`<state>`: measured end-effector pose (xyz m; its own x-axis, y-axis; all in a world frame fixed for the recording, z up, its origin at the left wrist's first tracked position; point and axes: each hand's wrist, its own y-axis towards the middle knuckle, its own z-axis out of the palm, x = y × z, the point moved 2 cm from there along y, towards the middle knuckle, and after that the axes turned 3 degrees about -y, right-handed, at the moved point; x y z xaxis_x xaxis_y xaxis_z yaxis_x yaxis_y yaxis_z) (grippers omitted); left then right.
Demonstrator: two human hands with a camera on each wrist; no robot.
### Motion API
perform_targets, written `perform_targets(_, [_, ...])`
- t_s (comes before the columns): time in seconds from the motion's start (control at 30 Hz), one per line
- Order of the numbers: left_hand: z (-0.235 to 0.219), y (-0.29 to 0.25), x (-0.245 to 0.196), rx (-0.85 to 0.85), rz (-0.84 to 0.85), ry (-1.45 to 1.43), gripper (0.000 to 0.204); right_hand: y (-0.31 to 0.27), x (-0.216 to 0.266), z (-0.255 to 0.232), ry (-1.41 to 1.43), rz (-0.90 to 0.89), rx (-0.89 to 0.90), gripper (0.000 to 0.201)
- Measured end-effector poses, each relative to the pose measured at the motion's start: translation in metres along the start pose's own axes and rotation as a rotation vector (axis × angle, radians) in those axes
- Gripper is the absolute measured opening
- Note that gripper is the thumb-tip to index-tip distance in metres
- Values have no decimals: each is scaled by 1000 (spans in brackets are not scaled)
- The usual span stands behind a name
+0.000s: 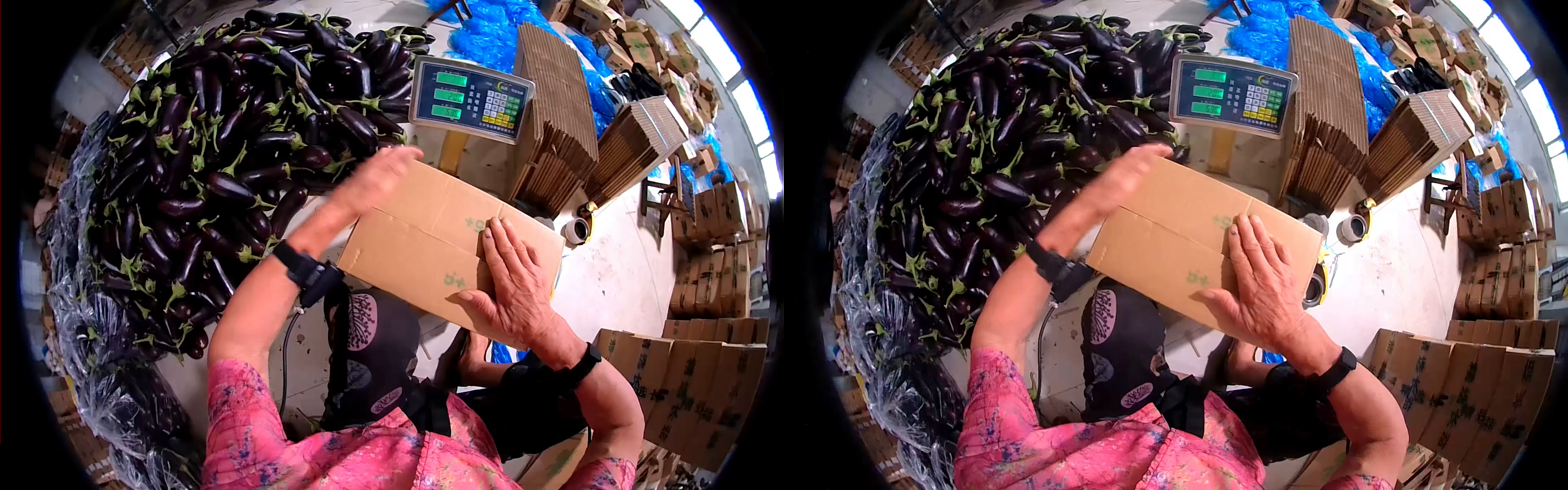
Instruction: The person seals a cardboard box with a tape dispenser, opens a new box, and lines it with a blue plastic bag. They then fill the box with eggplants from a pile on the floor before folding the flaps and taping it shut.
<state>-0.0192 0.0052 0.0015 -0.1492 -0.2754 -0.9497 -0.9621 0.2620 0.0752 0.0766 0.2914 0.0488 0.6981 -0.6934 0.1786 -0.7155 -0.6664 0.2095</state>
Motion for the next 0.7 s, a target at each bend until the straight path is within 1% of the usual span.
perform_targets(0.03, [11,1,-7,-26,40,312,42,1,-1,-5,-13,3,11,85])
perform_targets(0.07, [13,4,-6,-27,93,297,38,2,-1,-9,-25,12,22,84])
perform_targets(0.1, [-10,-6,-14,-5,65,417,37,7,14,4,50,22,-37,83])
perform_targets(0.17, [-3,-1,-15,-10,65,459,35,7,9,-3,39,38,-19,80])
perform_targets(0.2, [5,1,-14,-36,100,435,31,3,-1,-5,65,6,-44,77])
perform_targets(0.23, [6,0,-15,-115,203,428,28,4,-9,-5,80,-31,-115,67])
perform_targets(0.27, [5,-2,-17,-97,139,452,28,7,-27,-10,204,-79,-71,56])
perform_targets(0.3, [5,-2,-15,-109,147,432,29,8,-46,-18,327,-130,-26,45])
perform_targets(0.37, [4,-3,-16,-139,132,430,29,-5,-76,-50,403,197,-92,28])
perform_targets(0.43, [1,-4,-15,-122,86,404,29,-25,-124,-60,482,465,-203,25])
perform_targets(0.47, [3,-4,-17,-122,81,406,28,-42,-149,-57,403,540,-189,25])
perform_targets(0.5, [6,-3,-21,-123,75,410,28,-64,-175,-43,327,614,-175,24])
perform_targets(0.53, [10,-3,-29,-101,22,379,28,-92,-201,-19,311,682,-111,27])
perform_targets(0.57, [12,-1,-31,-93,27,396,28,-120,-226,14,298,750,-46,29])
perform_targets(0.6, [12,-2,-31,-100,-3,392,28,-149,-243,53,325,787,-30,31])
perform_targets(0.63, [13,-2,-31,-109,-36,390,28,-175,-252,89,355,822,-10,33])
perform_targets(0.7, [16,-1,-31,-111,-62,370,28,-202,-253,139,340,987,92,39])
